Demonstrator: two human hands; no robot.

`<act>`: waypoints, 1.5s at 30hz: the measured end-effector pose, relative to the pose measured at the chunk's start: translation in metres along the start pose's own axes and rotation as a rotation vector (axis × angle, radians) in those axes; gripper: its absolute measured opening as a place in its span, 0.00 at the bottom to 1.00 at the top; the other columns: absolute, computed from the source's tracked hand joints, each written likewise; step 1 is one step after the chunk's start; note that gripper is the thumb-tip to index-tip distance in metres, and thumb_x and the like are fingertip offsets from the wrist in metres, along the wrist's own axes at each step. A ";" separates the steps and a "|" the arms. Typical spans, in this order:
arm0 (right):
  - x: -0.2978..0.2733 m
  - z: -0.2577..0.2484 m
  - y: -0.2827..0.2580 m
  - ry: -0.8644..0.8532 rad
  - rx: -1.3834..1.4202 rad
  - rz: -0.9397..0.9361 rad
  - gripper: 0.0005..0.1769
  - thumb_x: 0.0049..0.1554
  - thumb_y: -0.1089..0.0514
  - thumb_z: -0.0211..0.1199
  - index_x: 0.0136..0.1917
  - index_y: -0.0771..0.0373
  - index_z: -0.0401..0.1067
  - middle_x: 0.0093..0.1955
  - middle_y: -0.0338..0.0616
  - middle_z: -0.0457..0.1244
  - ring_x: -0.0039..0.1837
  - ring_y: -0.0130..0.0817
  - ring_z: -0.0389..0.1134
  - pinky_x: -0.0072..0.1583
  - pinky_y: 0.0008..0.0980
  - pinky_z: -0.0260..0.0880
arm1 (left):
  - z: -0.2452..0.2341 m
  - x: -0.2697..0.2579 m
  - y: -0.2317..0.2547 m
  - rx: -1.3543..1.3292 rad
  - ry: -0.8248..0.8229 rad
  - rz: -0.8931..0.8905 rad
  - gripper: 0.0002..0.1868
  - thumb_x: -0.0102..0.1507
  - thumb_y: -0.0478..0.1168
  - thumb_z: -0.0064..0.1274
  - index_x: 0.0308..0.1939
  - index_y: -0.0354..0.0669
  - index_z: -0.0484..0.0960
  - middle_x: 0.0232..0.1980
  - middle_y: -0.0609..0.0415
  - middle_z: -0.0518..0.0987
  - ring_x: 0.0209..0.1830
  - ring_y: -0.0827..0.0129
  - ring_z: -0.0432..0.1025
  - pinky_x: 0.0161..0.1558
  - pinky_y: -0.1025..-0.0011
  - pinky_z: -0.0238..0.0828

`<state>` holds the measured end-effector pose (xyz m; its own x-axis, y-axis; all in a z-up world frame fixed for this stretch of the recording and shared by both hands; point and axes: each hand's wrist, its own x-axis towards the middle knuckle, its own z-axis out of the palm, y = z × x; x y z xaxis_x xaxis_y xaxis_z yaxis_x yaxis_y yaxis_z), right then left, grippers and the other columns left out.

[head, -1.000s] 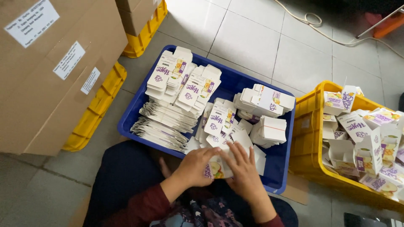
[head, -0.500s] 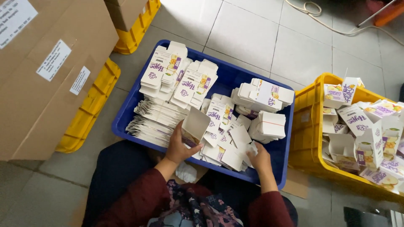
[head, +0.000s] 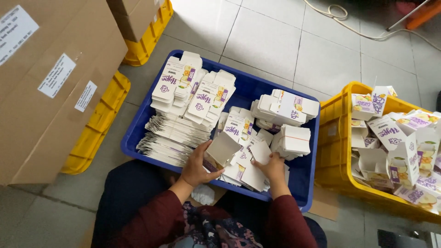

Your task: Folding flat cardboard templates into small boxes and placing them into a yellow plastic crate.

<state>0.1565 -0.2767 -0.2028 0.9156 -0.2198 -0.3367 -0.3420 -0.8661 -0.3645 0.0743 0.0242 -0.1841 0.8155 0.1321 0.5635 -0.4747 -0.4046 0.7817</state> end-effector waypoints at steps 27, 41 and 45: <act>-0.003 0.003 0.044 -0.274 1.048 -0.170 0.38 0.63 0.54 0.57 0.82 0.51 0.47 0.74 0.68 0.55 0.43 0.60 0.75 0.34 0.30 0.76 | -0.005 0.001 0.004 0.053 -0.123 -0.014 0.55 0.41 0.52 0.76 0.68 0.38 0.69 0.56 0.39 0.77 0.55 0.44 0.76 0.57 0.53 0.73; 0.008 0.023 0.056 -0.047 0.278 -0.146 0.40 0.43 0.60 0.74 0.69 0.40 0.74 0.54 0.46 0.65 0.46 0.38 0.74 0.45 0.32 0.80 | -0.004 0.000 0.003 0.098 -0.122 0.016 0.54 0.42 0.51 0.76 0.68 0.37 0.70 0.57 0.39 0.76 0.58 0.44 0.74 0.59 0.54 0.72; -0.020 0.001 0.031 0.012 0.314 -0.220 0.38 0.45 0.63 0.75 0.69 0.52 0.74 0.59 0.59 0.64 0.54 0.56 0.74 0.52 0.45 0.81 | -0.006 0.005 0.009 0.116 -0.119 0.057 0.52 0.42 0.46 0.76 0.67 0.36 0.70 0.57 0.39 0.75 0.58 0.43 0.73 0.60 0.52 0.71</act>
<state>0.1275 -0.2983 -0.2081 0.9762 -0.0508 -0.2108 -0.1831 -0.7136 -0.6762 0.0721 0.0270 -0.1723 0.8251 0.0007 0.5650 -0.4854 -0.5109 0.7094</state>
